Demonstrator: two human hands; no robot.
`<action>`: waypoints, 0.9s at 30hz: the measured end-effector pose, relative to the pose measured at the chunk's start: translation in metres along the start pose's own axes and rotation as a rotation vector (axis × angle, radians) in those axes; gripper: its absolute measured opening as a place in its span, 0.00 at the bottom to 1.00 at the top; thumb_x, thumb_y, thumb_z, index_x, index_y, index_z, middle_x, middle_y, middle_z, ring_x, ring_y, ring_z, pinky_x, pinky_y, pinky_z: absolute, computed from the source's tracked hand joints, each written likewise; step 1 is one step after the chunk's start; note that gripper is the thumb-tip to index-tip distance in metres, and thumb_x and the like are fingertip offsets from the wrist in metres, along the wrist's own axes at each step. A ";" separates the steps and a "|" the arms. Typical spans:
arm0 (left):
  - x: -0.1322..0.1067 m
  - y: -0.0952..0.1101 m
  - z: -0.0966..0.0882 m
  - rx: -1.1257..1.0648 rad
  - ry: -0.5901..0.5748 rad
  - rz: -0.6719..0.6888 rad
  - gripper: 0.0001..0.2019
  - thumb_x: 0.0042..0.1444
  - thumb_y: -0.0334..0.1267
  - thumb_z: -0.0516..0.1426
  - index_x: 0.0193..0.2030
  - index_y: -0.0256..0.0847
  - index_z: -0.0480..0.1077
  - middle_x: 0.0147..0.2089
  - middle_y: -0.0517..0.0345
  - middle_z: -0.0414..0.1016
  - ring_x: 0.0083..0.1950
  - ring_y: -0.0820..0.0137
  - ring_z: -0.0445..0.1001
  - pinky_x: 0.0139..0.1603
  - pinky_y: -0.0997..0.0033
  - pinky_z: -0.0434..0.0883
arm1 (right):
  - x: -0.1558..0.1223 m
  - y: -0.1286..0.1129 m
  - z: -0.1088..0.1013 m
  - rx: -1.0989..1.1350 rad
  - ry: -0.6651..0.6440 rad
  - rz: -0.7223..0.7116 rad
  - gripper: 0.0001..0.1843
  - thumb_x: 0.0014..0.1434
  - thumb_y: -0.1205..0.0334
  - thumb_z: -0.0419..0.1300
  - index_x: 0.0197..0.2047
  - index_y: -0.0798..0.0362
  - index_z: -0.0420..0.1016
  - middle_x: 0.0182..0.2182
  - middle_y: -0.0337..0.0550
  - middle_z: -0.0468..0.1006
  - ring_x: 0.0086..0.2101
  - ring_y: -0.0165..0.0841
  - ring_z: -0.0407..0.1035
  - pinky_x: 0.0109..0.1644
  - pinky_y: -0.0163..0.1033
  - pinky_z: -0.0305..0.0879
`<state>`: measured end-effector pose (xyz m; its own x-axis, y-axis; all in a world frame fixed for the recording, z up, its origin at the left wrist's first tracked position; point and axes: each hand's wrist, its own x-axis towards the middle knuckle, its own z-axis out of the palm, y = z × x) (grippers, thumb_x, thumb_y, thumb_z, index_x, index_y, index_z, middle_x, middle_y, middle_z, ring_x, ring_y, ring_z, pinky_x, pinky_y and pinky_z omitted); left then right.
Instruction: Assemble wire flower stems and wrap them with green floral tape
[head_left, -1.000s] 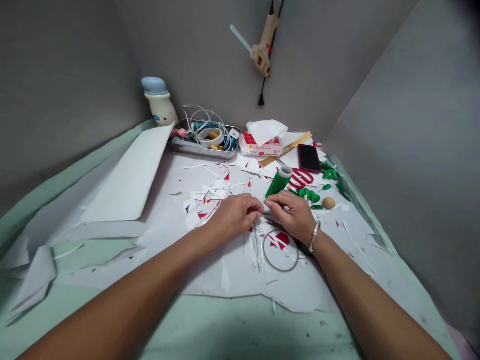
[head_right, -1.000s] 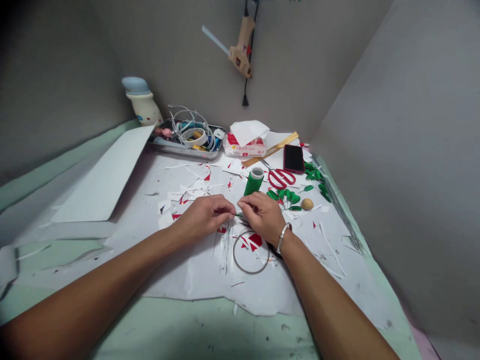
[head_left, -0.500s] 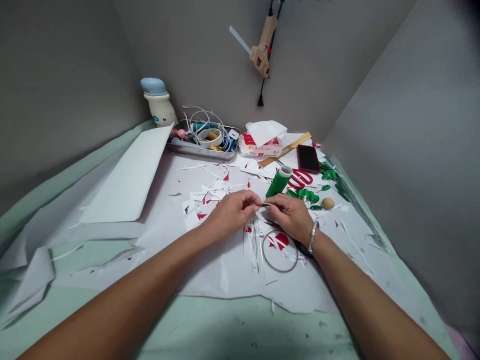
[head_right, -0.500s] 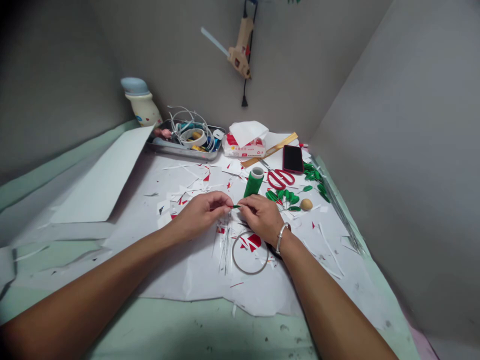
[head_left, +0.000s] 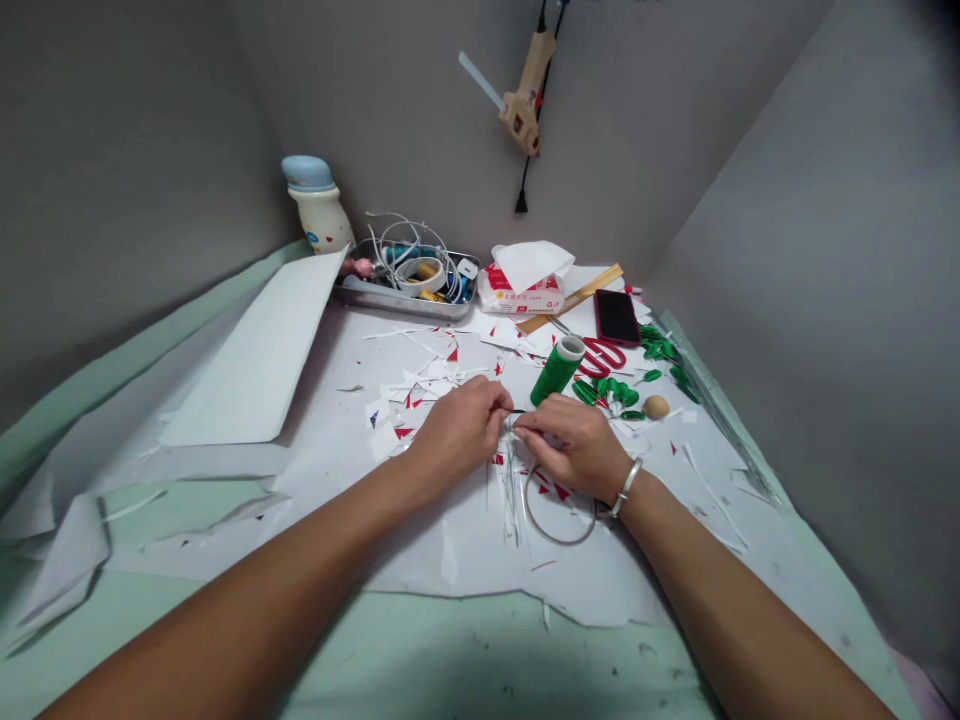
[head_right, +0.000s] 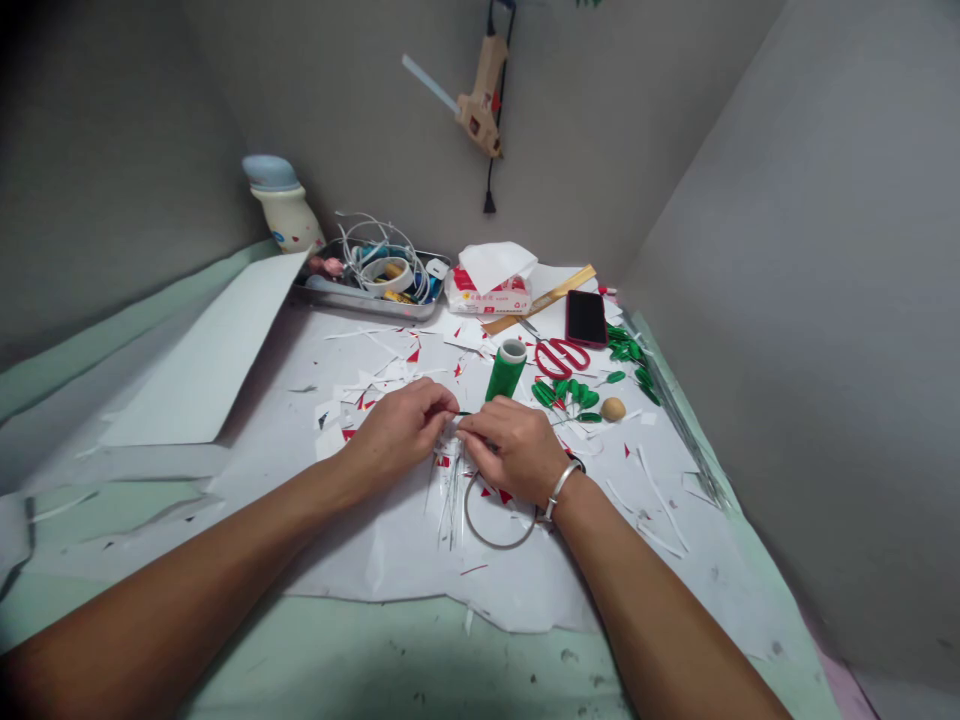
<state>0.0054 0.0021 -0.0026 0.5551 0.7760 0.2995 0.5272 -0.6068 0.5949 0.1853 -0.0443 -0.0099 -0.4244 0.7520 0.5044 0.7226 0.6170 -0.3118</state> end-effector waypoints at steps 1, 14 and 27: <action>-0.001 0.000 0.001 0.010 -0.021 0.019 0.08 0.54 0.28 0.50 0.35 0.40 0.69 0.36 0.56 0.71 0.37 0.68 0.69 0.38 0.68 0.64 | 0.000 0.001 0.000 0.010 0.029 0.007 0.07 0.60 0.65 0.55 0.36 0.52 0.76 0.26 0.41 0.74 0.29 0.32 0.64 0.35 0.37 0.59; 0.004 0.004 -0.006 -0.278 -0.015 -0.091 0.06 0.56 0.33 0.50 0.35 0.41 0.69 0.36 0.57 0.73 0.37 0.69 0.70 0.38 0.69 0.66 | -0.001 0.012 0.006 0.164 0.014 0.164 0.07 0.60 0.65 0.56 0.36 0.51 0.76 0.29 0.40 0.77 0.32 0.31 0.68 0.38 0.36 0.63; -0.001 0.008 -0.002 -0.104 -0.139 0.058 0.08 0.53 0.27 0.51 0.34 0.41 0.70 0.36 0.57 0.73 0.37 0.69 0.69 0.39 0.69 0.65 | 0.001 0.014 0.000 0.134 0.163 0.215 0.08 0.61 0.65 0.55 0.34 0.51 0.76 0.28 0.41 0.75 0.30 0.32 0.67 0.35 0.37 0.62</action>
<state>0.0074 -0.0037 0.0037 0.6701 0.7046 0.2335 0.4267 -0.6231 0.6556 0.1947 -0.0353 -0.0143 -0.1684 0.8284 0.5342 0.7038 0.4804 -0.5233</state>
